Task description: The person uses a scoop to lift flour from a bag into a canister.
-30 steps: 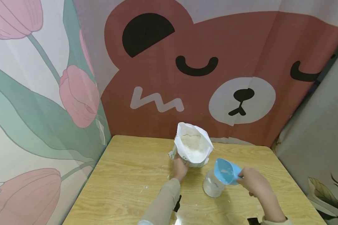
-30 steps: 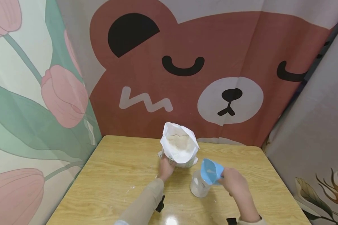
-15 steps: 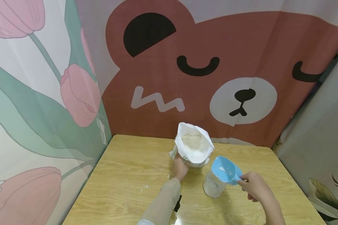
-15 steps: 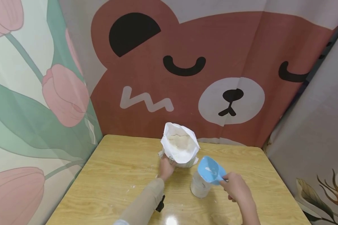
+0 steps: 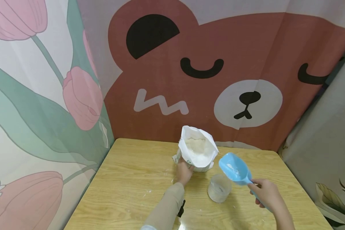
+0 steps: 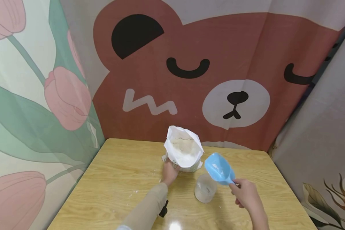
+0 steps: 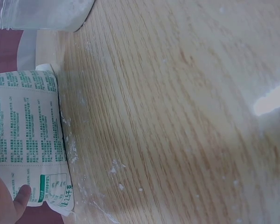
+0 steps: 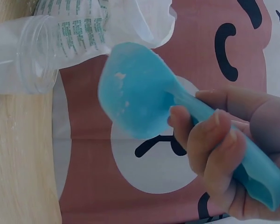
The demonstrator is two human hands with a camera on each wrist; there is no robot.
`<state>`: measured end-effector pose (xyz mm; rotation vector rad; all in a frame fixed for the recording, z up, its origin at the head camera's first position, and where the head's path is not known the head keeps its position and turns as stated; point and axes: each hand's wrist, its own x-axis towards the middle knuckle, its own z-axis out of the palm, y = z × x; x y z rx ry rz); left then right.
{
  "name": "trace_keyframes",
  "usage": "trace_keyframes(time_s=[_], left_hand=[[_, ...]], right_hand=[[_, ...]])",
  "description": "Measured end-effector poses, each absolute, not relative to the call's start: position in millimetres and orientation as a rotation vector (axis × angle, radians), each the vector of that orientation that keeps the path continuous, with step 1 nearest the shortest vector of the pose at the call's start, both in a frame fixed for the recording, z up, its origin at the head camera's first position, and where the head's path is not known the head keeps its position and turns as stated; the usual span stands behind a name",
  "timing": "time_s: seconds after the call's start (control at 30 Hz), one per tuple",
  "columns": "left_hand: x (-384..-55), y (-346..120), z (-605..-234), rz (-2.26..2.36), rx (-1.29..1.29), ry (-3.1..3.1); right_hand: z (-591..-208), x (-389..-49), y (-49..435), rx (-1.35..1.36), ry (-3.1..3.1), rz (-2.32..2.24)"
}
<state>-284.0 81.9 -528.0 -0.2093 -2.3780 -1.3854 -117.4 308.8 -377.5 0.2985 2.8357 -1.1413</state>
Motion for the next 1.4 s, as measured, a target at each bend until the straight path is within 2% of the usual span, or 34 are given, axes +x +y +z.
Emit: trace_keyframes(time_s=[1.4], left_hand=[[-284, 81, -528, -1.353, -0.219, -2.385]], right_hand=[[-360, -113, 284, 0.291, 2.875, -1.406]])
